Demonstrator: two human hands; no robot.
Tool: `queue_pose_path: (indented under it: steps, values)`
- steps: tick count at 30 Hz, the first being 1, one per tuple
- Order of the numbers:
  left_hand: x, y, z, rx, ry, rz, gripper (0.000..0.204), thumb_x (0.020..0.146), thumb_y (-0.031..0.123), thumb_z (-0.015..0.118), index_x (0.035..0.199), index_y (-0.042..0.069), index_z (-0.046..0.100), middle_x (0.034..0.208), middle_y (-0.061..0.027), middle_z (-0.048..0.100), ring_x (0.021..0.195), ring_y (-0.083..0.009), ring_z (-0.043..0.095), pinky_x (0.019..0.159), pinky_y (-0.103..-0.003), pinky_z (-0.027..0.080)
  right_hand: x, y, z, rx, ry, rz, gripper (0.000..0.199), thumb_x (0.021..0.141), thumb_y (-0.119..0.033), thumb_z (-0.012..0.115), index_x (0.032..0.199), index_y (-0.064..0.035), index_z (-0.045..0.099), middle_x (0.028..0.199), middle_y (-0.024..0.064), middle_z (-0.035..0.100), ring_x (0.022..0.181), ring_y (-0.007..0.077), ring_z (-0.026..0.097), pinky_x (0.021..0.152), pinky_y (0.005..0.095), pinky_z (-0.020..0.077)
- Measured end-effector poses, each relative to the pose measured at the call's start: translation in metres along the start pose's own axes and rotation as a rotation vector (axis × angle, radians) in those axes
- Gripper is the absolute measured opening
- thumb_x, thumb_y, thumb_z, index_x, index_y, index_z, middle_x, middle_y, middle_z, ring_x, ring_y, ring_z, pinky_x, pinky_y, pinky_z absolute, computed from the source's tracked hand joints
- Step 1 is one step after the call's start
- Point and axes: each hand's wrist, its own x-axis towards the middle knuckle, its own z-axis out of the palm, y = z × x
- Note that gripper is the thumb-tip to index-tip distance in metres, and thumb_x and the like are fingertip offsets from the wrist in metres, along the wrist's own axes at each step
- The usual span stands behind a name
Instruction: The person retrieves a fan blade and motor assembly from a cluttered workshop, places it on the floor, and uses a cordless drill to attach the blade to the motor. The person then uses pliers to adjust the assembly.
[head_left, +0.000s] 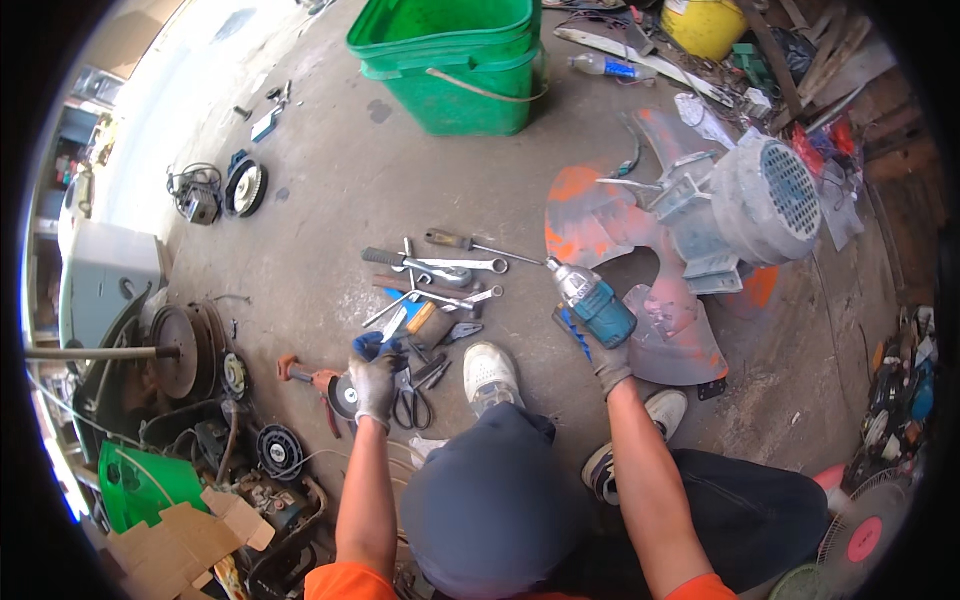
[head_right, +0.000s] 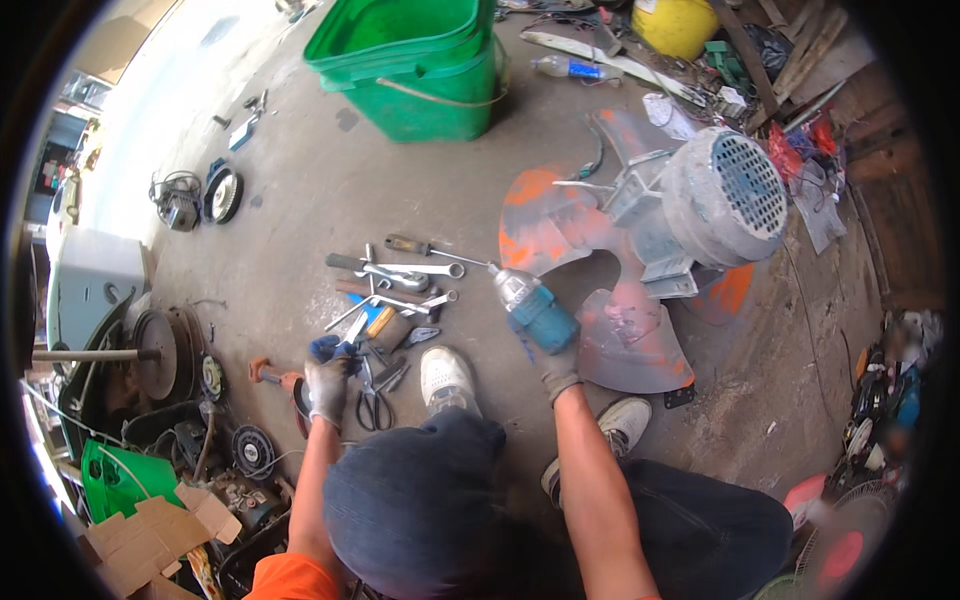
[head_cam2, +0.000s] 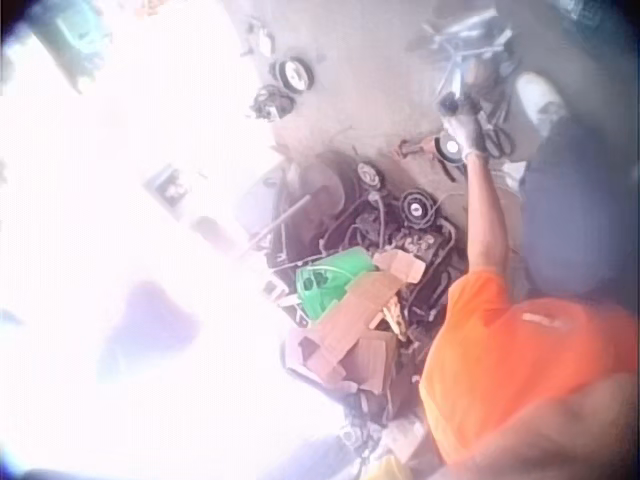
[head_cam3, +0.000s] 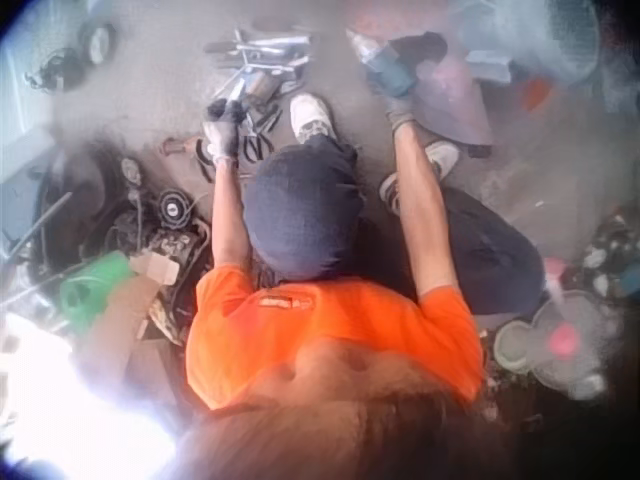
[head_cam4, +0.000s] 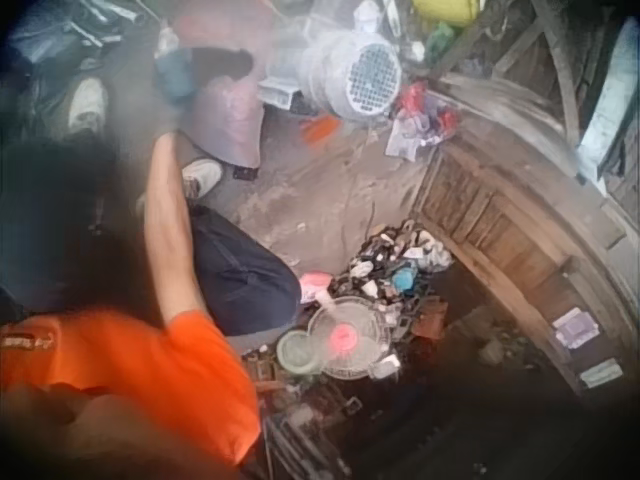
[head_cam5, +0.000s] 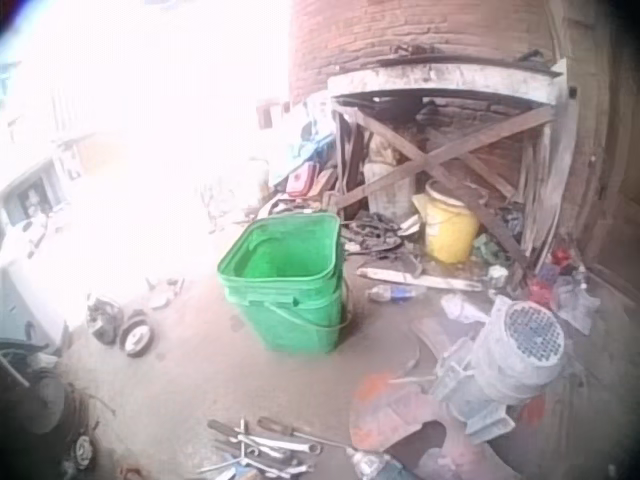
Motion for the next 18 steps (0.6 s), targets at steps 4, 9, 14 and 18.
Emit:
queue_pose_path:
  steps: [4, 9, 14, 18]
  values:
    - [0.017, 0.128, 0.073, 0.38, -0.71, 0.518, 0.011, 0.093, 0.005, 0.063, 0.1, -0.003, 0.061, 0.093, -0.0115, 0.069, 0.082, -0.0171, 0.069, 0.065, -0.027, 0.055, -0.021, 0.002, 0.008, 0.681, 0.23, -0.032, 0.027, 0.088, -0.017, 0.067, 0.112, -0.0048, 0.062, 0.103, 0.0084, 0.068, 0.082, 0.0192, 0.066, 0.074, 0.0333, 0.0552]
    - [0.002, 0.224, 0.181, 0.534, -1.203, 0.69, 0.025, 0.095, 0.002, 0.057, 0.119, -0.005, 0.053, 0.107, -0.0119, 0.067, 0.097, -0.0187, 0.068, 0.085, -0.029, 0.056, -0.078, -0.092, -0.033, 1.143, 0.386, -0.011, 0.036, 0.079, -0.002, 0.074, 0.113, -0.0007, 0.06, 0.105, 0.0074, 0.067, 0.089, 0.0166, 0.067, 0.079, 0.032, 0.0579]
    - [-0.053, 0.227, 0.259, 0.412, -1.411, 0.771, 0.031, 0.1, 0.027, 0.055, 0.119, 0.003, 0.056, 0.106, -0.0114, 0.067, 0.096, -0.0207, 0.066, 0.083, -0.032, 0.055, -0.087, -0.116, -0.074, 1.273, 0.477, 0.03, 0.047, 0.07, -0.01, 0.086, 0.109, -0.0035, 0.06, 0.096, 0.0008, 0.064, 0.076, 0.0092, 0.059, 0.065, 0.0263, 0.0515]
    - [-0.121, 0.242, 0.292, -0.04, -1.148, -0.374, 0.029, 0.101, 0.025, 0.055, 0.119, 0.003, 0.056, 0.109, -0.01, 0.067, 0.095, -0.0197, 0.066, 0.083, -0.03, 0.055, -0.087, -0.093, -0.094, 1.277, 0.699, -0.22, 0.043, 0.078, 0.003, 0.075, 0.117, -0.0036, 0.058, 0.1, 0.0084, 0.066, 0.085, 0.0202, 0.065, 0.073, 0.0337, 0.0566]
